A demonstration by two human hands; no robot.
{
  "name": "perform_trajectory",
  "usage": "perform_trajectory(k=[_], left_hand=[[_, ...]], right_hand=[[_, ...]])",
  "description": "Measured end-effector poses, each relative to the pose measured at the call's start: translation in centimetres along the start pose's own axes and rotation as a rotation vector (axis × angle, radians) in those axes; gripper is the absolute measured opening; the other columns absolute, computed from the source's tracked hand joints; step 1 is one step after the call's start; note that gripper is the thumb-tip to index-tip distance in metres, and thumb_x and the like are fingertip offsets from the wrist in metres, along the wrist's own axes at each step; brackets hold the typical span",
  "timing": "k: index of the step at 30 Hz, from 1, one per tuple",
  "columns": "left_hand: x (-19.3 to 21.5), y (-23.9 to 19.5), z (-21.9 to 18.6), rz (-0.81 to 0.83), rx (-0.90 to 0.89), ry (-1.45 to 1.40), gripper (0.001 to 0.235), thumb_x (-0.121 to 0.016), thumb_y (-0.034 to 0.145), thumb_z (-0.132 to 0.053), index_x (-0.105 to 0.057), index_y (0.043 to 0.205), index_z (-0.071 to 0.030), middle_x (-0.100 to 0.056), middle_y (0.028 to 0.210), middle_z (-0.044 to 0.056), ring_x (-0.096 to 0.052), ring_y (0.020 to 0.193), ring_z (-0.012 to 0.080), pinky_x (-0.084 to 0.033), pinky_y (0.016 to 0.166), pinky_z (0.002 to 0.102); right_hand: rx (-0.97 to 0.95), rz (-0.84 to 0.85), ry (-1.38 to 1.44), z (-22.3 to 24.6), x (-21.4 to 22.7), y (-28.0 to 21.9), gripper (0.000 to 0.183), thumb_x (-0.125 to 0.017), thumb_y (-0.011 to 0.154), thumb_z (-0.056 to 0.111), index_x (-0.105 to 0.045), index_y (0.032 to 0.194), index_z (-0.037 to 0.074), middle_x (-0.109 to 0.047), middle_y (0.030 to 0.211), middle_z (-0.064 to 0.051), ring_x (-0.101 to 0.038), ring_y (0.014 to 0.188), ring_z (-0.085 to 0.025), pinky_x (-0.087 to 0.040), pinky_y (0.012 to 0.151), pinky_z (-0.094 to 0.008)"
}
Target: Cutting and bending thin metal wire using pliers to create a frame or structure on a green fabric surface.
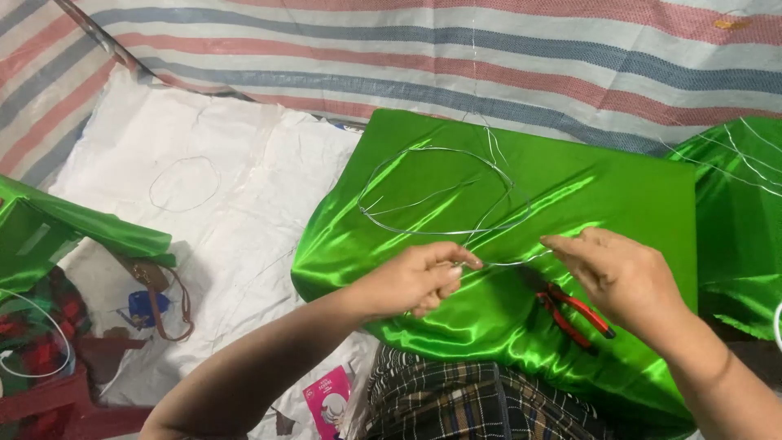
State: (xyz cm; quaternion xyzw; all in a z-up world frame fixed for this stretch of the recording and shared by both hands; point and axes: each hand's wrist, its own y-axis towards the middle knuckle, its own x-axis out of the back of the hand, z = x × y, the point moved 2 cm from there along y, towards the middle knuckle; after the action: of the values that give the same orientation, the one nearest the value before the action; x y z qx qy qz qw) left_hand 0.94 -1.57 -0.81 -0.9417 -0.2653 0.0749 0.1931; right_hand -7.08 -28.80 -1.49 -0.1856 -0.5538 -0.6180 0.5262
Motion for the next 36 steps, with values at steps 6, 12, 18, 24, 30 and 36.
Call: perform_trajectory(k=[6, 12, 18, 24, 30, 36], left_hand=[[0.5, -0.1, -0.5, -0.263, -0.128, 0.088, 0.032, -0.050, 0.102, -0.009, -0.068, 0.127, -0.004, -0.054, 0.065, -0.003, -0.043, 0.054, 0.0054, -0.039, 0.048, 0.018], [-0.6, 0.4, -0.5, -0.060, -0.063, 1.000, 0.032, -0.045, 0.105, -0.017, -0.064, 0.129, -0.008, -0.075, 0.093, 0.011, -0.057, 0.048, 0.0120, -0.056, 0.051, 0.023], [-1.1, 0.8, -1.2, 0.062, -0.051, 1.236, 0.037, -0.043, 0.104, -0.014, -0.057, 0.137, -0.006, -0.063, 0.070, 0.003, -0.047, 0.045, 0.0134, -0.043, 0.040, 0.024], [1.2, -0.4, -3.3, -0.250, -0.317, 1.045, 0.032, -0.050, 0.099, -0.020, -0.067, 0.126, -0.013, -0.078, 0.108, 0.006, -0.062, 0.049, 0.0135, -0.057, 0.054, 0.028], [0.5, 0.3, -0.6, -0.255, -0.656, 1.526, 0.013, -0.062, 0.095, -0.005, -0.068, 0.106, -0.003, -0.065, 0.067, 0.003, -0.052, 0.047, 0.0095, -0.042, 0.035, 0.020], [0.1, 0.1, 0.3, 0.115, -0.366, 1.508, 0.019, -0.051, 0.102, 0.004, -0.060, 0.088, -0.006, -0.058, 0.062, 0.002, -0.048, 0.045, 0.0096, -0.049, 0.039, 0.022]], right_hand=[[0.232, -0.207, -0.391, 3.5, -0.8, -0.1, 0.030, -0.082, 0.085, 0.029, -0.079, 0.112, 0.019, -0.060, 0.079, 0.001, -0.049, 0.058, -0.013, -0.037, 0.048, -0.028], [0.388, -0.149, -0.434, 2.5, -0.5, 1.4, 0.029, -0.072, 0.095, 0.033, -0.060, 0.075, 0.015, -0.046, 0.067, 0.001, -0.048, 0.051, -0.014, -0.037, 0.046, -0.032], [0.591, -0.113, -0.466, 0.8, 0.6, 3.7, 0.028, -0.069, 0.098, 0.035, -0.059, 0.079, 0.017, -0.054, 0.072, 0.004, -0.052, 0.056, -0.010, -0.040, 0.048, -0.027], [0.472, -0.161, -0.488, -0.8, 1.9, 4.1, 0.031, -0.073, 0.099, 0.034, -0.061, 0.076, 0.015, -0.053, 0.067, 0.003, -0.053, 0.055, -0.012, -0.036, 0.048, -0.030], [0.494, -0.122, -0.473, -2.1, 0.2, 3.2, 0.036, -0.069, 0.099, 0.036, -0.057, 0.072, 0.016, -0.058, 0.066, 0.004, -0.054, 0.052, -0.011, -0.038, 0.048, -0.029], [0.550, -0.018, -0.409, -2.4, -0.8, 3.0, 0.027, -0.066, 0.095, 0.036, -0.059, 0.076, 0.017, -0.060, 0.071, 0.003, -0.062, 0.059, -0.013, -0.047, 0.048, -0.030]])
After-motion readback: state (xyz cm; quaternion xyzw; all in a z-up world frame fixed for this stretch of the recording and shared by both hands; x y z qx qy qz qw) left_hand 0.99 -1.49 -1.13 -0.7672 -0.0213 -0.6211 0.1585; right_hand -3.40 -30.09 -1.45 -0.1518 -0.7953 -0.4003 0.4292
